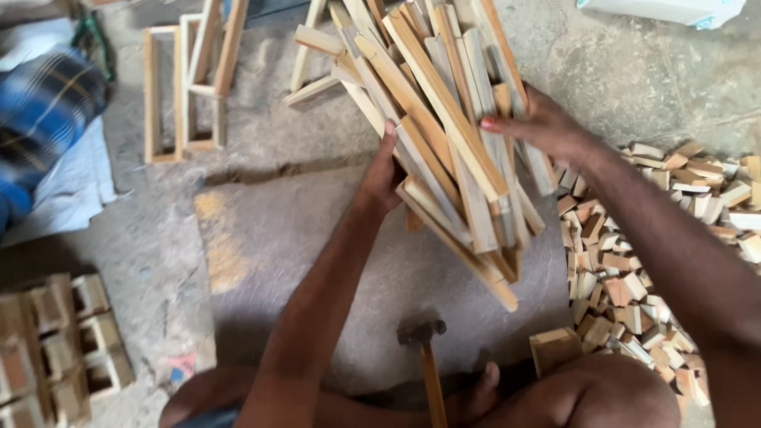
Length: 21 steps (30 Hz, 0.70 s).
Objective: The person sits on the floor and assembles small rectangular wooden frames by hand. They pick up wooden pieces, fit them together, and use a hammer to tap the joints into place. Completed frames are placed to the side.
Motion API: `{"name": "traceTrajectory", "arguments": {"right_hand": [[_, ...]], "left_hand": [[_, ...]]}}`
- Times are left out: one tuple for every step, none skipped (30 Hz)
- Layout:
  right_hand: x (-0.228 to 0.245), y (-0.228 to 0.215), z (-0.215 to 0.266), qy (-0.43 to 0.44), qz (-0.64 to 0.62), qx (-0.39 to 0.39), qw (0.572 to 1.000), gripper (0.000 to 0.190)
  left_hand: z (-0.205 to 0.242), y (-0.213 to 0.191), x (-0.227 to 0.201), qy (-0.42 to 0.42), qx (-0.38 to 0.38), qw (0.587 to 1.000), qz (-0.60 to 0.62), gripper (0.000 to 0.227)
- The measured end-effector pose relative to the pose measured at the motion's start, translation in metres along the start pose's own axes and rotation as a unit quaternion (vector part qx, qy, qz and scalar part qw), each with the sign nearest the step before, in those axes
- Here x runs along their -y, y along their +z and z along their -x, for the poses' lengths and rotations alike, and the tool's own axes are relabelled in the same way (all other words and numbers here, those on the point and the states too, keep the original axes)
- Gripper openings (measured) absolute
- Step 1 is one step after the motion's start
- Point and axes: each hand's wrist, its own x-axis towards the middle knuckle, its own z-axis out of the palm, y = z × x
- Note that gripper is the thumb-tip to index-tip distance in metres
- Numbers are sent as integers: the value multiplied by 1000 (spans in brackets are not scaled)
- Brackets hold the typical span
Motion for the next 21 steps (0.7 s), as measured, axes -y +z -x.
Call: {"name": "traceTrajectory", "arguments": {"right_hand": [[7, 12, 13, -2, -27, -6, 1000, 103], [13, 23, 27, -4, -55, -12, 998, 104], [19, 33, 42, -9, -77, -15, 997, 105], [24, 44, 56, -13, -100, -18, 995, 107], [31, 59, 68, -19, -122, -14, 992, 109], [37, 67, 82, -7, -104, -16, 994, 102], [43, 78, 98, 5, -87, -7, 996, 96], [49, 95, 114, 16, -70, 1, 997, 92], [57, 115, 128, -41, -119, -3, 992, 93], [66, 138, 144, -96, -170, -5, 981, 95], [77, 156, 158, -149, -221, -13, 964, 97], [91, 173, 166, -146, -238, 0, 960, 96], [105, 194, 172, -138, -256, 8, 957, 95], [117, 216, 179, -130, -273, 15, 953, 94], [126, 236, 186, -140, -322, 35, 936, 93], [133, 257, 193, -149, -370, 56, 915, 93], [141, 281, 198, -177, -416, 88, 888, 93], [146, 303, 200, -205, -459, 120, 856, 94], [151, 325, 200, -199, -444, 113, 866, 93], [154, 349, 198, -194, -428, 107, 876, 93], [156, 374, 196, -205, -439, 129, 865, 87]], "left_hand": [[19, 0, -4, 3, 9, 1000, -1, 100], [35, 1, -12, -12, -13, 1000, -20, 99], [51, 2, -21, -25, -38, 998, -39, 98], [66, 4, -30, -39, -64, 996, -58, 98], [82, 4, -42, -33, -55, 994, -83, 99], [95, 5, -56, -29, -47, 993, -108, 101], [120, 3, -70, -26, -51, 989, -133, 102], [148, 0, -84, -31, -66, 986, -147, 105], [168, 1, -101, -34, -71, 984, -162, 108], [189, 3, -118, -37, -76, 981, -176, 110], [211, 5, -137, -25, -84, 975, -203, 113], [236, 7, -158, -13, -93, 969, -230, 116], [260, 11, -175, -6, -98, 962, -257, 119], [287, 13, -192, -15, -114, 959, -259, 119], [312, 16, -210, -23, -123, 957, -263, 119], [338, 19, -227, -32, -131, 954, -266, 119], [361, 19, -244, -40, -174, 938, -296, 119], [382, 19, -259, -47, -216, 920, -324, 119], [404, 17, -274, -63, -235, 904, -353, 118], [423, 15, -286, -80, -253, 886, -380, 118], [439, 13, -297, -89, -255, 875, -402, 117]]}}
